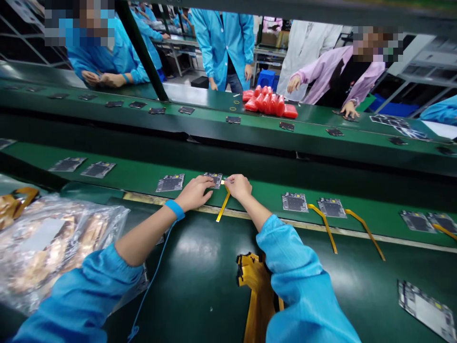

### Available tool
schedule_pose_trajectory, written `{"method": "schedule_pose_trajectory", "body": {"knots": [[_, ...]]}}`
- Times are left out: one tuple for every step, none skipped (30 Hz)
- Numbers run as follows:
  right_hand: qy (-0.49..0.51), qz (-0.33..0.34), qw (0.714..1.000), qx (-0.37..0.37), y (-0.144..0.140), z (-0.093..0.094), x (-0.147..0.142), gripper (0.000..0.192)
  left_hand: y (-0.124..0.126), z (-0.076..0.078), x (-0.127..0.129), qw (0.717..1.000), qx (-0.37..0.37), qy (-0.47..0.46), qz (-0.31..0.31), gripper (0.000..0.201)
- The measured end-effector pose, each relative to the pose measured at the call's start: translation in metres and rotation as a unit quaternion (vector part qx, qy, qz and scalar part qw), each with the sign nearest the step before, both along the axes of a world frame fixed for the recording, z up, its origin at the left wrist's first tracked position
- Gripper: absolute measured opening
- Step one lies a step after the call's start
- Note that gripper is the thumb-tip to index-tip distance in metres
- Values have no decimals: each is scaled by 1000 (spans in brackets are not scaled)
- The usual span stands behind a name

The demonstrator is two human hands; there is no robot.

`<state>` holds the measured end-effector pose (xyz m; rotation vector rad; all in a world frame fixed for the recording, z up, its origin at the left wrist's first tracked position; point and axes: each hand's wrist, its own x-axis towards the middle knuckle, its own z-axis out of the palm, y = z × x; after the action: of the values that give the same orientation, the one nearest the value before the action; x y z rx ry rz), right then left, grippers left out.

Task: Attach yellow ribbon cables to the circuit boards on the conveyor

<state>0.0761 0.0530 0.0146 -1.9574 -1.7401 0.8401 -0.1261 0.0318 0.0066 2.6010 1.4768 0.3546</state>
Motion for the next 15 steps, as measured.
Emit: {"method": "schedule_pose_trajectory", "body": {"knots": [[-4,1,1000,0,0,0,1,11,0,0,1,1000,0,2,-1,34],[-8,2,1000,-1,0,1,2,12,-1,0,2,1000,-1,4,-2,34],[-11,3,1000,-2,-1,2,3,13,-1,0,3,1000,-2,8,-3,35],[-14,2,1000,-4,-1,2,4,13,-1,1,4,1000,-3,11,-4,35],[-18,1,1000,-6,-1,3,6,13,-1,1,5,1000,-3,15,-6,36],[-20,0,1000,-10,-2,4,7,14,-2,1,6,1000,-3,18,-7,36],[-22,0,1000,-13,-2,4,8,13,-2,1,7,1000,-2,19,-9,36],[-23,1,1000,-14,-2,4,10,13,-2,2,8,1000,-1,19,-10,36],[-22,4,1000,-16,-2,4,11,13,-3,2,9,1000,-1,18,-10,36],[-21,8,1000,-17,-1,3,13,12,-3,2,10,1000,-2,17,-10,36],[-19,13,1000,-19,0,3,14,12,-3,3,11,1000,-4,16,-10,36],[-18,18,999,-22,1,2,16,12,-3,3,12,1000,-5,17,-11,36],[-17,22,999,-25,2,2,18,12,-4,3,13,1000,-7,18,-11,37],[-17,27,999,-29,3,1,20,13,-4,3,15,1000,-9,21,-11,37],[-18,33,999,-33,5,1,22,13,-4,4,16,1000,-9,24,-11,38]]}}
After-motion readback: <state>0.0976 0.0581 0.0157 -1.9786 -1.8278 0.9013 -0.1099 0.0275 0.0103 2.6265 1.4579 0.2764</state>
